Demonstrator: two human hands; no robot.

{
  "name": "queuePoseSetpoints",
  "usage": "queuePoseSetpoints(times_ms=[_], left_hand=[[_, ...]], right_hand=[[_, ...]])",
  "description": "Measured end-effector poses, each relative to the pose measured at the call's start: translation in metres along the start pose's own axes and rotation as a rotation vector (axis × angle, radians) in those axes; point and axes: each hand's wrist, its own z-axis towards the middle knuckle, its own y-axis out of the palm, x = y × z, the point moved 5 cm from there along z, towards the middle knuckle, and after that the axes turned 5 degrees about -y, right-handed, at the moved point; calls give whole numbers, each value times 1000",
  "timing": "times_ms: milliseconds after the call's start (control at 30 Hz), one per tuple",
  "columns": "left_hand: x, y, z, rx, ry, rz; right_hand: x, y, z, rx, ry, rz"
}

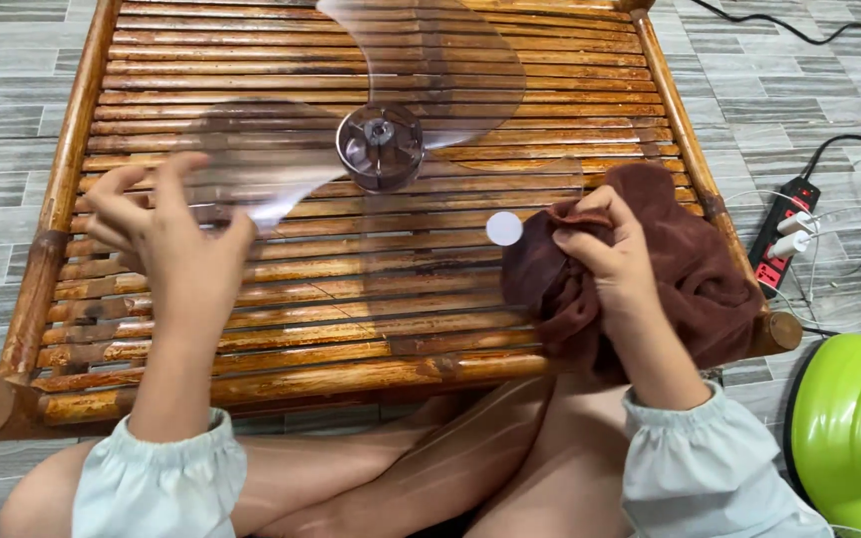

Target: Cleaning a plastic fan blade using a brown cloth on a bamboo table.

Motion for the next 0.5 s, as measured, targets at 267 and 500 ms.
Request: queuePoseSetpoints(times_ms=[267, 500], left_hand=[[65, 21, 10, -529, 332, -9], [71, 42, 3, -542, 369, -211]], right_hand=[[13, -18, 27, -276, 80, 65], [1, -5, 20, -128, -17, -30]])
